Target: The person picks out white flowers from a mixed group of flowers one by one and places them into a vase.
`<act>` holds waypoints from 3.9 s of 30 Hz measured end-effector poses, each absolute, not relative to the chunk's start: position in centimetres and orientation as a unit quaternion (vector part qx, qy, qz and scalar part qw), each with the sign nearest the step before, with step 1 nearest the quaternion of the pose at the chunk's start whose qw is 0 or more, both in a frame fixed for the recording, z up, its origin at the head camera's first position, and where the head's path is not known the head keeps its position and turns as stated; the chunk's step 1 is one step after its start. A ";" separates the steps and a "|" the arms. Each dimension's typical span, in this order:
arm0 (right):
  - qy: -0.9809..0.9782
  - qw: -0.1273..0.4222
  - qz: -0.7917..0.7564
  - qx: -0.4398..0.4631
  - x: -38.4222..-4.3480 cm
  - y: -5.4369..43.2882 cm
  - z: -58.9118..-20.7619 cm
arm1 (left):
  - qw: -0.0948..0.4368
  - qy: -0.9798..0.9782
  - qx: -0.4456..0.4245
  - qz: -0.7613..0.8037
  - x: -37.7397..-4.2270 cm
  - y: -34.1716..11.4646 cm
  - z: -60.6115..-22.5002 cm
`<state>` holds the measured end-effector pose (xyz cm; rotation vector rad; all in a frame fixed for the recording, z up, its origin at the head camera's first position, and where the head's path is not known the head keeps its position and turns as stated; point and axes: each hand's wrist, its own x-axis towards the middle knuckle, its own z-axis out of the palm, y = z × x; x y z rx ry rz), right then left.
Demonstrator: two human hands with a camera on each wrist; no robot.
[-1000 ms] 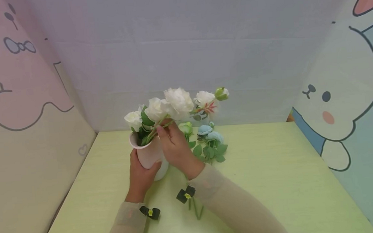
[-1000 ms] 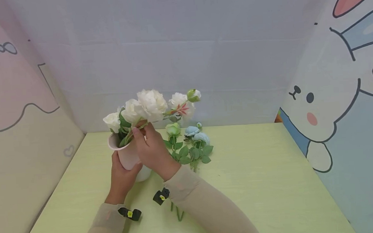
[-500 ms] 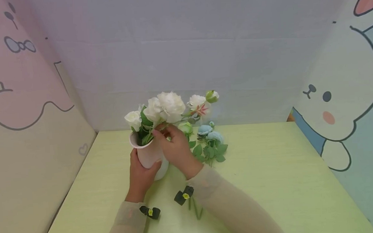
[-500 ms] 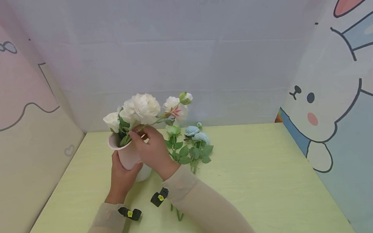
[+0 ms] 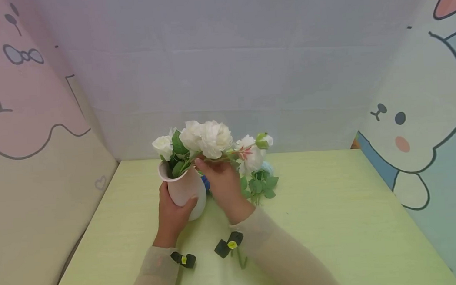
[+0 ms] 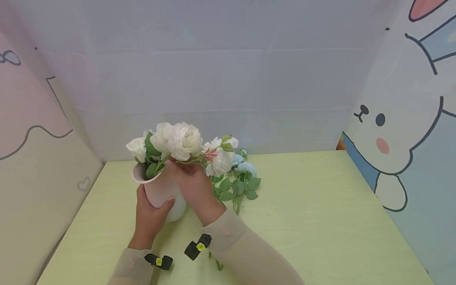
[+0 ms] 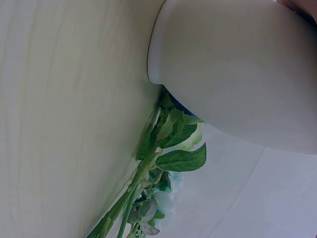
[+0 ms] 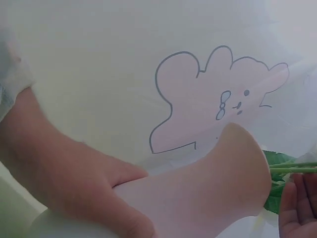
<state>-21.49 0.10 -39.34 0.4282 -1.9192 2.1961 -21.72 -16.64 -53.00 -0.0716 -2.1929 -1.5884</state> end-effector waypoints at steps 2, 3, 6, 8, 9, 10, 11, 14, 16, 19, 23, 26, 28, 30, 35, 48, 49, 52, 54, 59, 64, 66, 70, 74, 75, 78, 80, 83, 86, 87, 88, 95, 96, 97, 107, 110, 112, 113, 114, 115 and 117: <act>-0.612 0.085 0.777 0.125 -21.2 0.3 -39.1 | 0.213 -0.791 -0.025 -0.573 -21.7 -16.6 -52.9; -0.592 0.078 0.793 0.122 -21.1 0.3 -39.1 | 0.213 -0.790 -0.024 -0.574 -21.7 -16.6 -52.9; -0.556 0.065 0.820 0.119 -20.9 0.4 -39.0 | 0.211 -0.789 -0.026 -0.577 -21.8 -16.6 -52.8; -0.560 0.058 0.817 0.124 -20.8 0.5 -39.1 | 0.210 -0.788 -0.028 -0.579 -21.9 -16.5 -52.8; -0.567 0.057 0.811 0.129 -20.9 0.5 -39.1 | 0.211 -0.788 -0.029 -0.578 -21.9 -16.5 -52.8; -0.575 0.057 0.805 0.132 -20.8 0.5 -39.1 | 0.212 -0.787 -0.030 -0.579 -21.9 -16.5 -52.9; -0.583 0.060 0.799 0.137 -20.8 0.5 -39.1 | 0.213 -0.787 -0.031 -0.578 -22.0 -16.6 -52.9; -0.606 0.065 0.780 0.142 -20.8 0.1 -39.1 | 0.219 -0.788 -0.032 -0.575 -22.0 -16.6 -53.1; -0.615 0.073 0.772 0.142 -20.8 -0.3 -39.0 | 0.223 -0.788 -0.031 -0.573 -21.9 -16.6 -53.1; -0.611 0.087 0.773 0.149 -20.7 -1.0 -38.8 | 0.229 -0.789 -0.031 -0.569 -21.9 -16.7 -53.2; -0.632 0.106 0.751 0.158 -20.3 -1.8 -38.7 | 0.226 -0.789 -0.031 -0.571 -21.9 -16.7 -53.1; -0.676 0.133 0.701 0.186 -20.2 -2.1 -38.6 | 0.214 -0.788 -0.031 -0.576 -21.9 -16.6 -53.0; -0.680 0.159 0.680 0.225 -20.3 -2.2 -38.4 | 0.207 -0.790 -0.030 -0.577 -21.9 -16.6 -52.9; -0.680 0.196 0.659 0.255 -20.5 -2.3 -38.2 | 0.203 -0.789 -0.029 -0.579 -21.9 -16.5 -52.8; -0.666 0.231 0.653 0.279 -21.3 -2.5 -37.6 | 0.199 -0.791 -0.024 -0.578 -21.9 -16.5 -52.6; -0.819 0.194 0.465 0.274 -22.8 -3.2 -37.0 | 0.226 -0.788 -0.054 -0.570 -22.4 -16.6 -53.1; -0.825 0.192 0.457 0.272 -22.8 -3.3 -37.1 | 0.228 -0.788 -0.054 -0.570 -22.4 -16.6 -53.2; -0.838 0.194 0.439 0.259 -22.8 -3.4 -37.6 | 0.226 -0.783 -0.058 -0.577 -22.5 -16.6 -53.3; -0.848 0.193 0.423 0.253 -22.8 -3.3 -37.9 | 0.224 -0.787 -0.055 -0.573 -22.5 -16.5 -53.4; -0.848 0.161 0.443 0.242 -22.4 -2.6 -38.3 | 0.215 -0.798 -0.037 -0.561 -22.2 -16.6 -53.1; -0.785 0.151 0.564 0.209 -22.0 -2.3 -38.7 | 0.208 -0.802 -0.028 -0.559 -22.0 -16.7 -52.7; -0.770 0.161 0.585 0.200 -22.0 -2.1 -38.9 | 0.206 -0.803 -0.028 -0.559 -22.0 -16.7 -52.8; -0.769 0.164 0.591 0.184 -21.9 -1.6 -39.1 | 0.210 -0.800 -0.025 -0.562 -21.8 -16.6 -52.9; -0.749 0.138 0.627 0.164 -21.7 -1.4 -39.5 | 0.214 -0.797 -0.018 -0.564 -21.8 -16.6 -52.9; -0.740 0.132 0.640 0.161 -21.7 -1.3 -39.6 | 0.214 -0.797 -0.016 -0.564 -21.8 -16.6 -52.9; -0.706 0.127 0.674 0.176 -21.5 -1.0 -40.0 | 0.215 -0.797 -0.019 -0.565 -21.8 -16.6 -52.9; -0.712 0.148 0.658 0.194 -21.4 -0.7 -40.2 | 0.216 -0.795 -0.023 -0.566 -21.8 -16.6 -52.9; -0.739 0.197 0.609 0.211 -21.1 -0.4 -40.1 | 0.216 -0.791 -0.027 -0.572 -21.8 -16.6 -52.9; -0.730 0.214 0.614 0.210 -21.0 -0.3 -40.0 | 0.214 -0.790 -0.028 -0.574 -21.8 -16.5 -52.9; -0.725 0.213 0.623 0.203 -21.0 -0.3 -39.9 | 0.212 -0.790 -0.028 -0.574 -21.9 -16.5 -52.9; -0.710 0.206 0.642 0.201 -21.0 -0.4 -39.9 | 0.212 -0.791 -0.028 -0.574 -21.9 -16.5 -52.9; -0.653 0.149 0.716 0.196 -21.9 -1.1 -40.4 | 0.216 -0.790 -0.026 -0.573 -21.9 -16.6 -52.8; -0.654 0.144 0.717 0.193 -22.0 -1.1 -40.5 | 0.215 -0.789 -0.026 -0.574 -22.0 -16.7 -52.9; -0.658 0.140 0.715 0.190 -22.1 -1.2 -40.7 | 0.216 -0.789 -0.027 -0.574 -22.0 -16.7 -53.0; -0.666 0.116 0.717 0.171 -22.2 -1.1 -41.0 | 0.221 -0.793 -0.025 -0.567 -22.0 -16.9 -53.1; -0.664 0.106 0.722 0.164 -22.0 -1.0 -41.1 | 0.216 -0.791 -0.027 -0.571 -22.0 -16.8 -53.1; -0.661 0.101 0.726 0.161 -21.9 -0.8 -41.3 | 0.210 -0.788 -0.028 -0.577 -22.0 -16.6 -53.1; -0.659 0.098 0.729 0.157 -21.8 -0.7 -41.3 | 0.207 -0.787 -0.029 -0.581 -21.9 -16.6 -53.1; -0.659 0.095 0.730 0.154 -21.8 -0.6 -41.3 | 0.205 -0.787 -0.029 -0.582 -21.9 -16.5 -53.1; -0.661 0.095 0.729 0.151 -21.7 -0.4 -41.4 | 0.203 -0.786 -0.030 -0.583 -21.9 -16.5 -53.1; -0.661 0.092 0.730 0.149 -21.6 -0.2 -41.4 | 0.204 -0.787 -0.031 -0.582 -21.9 -16.4 -53.0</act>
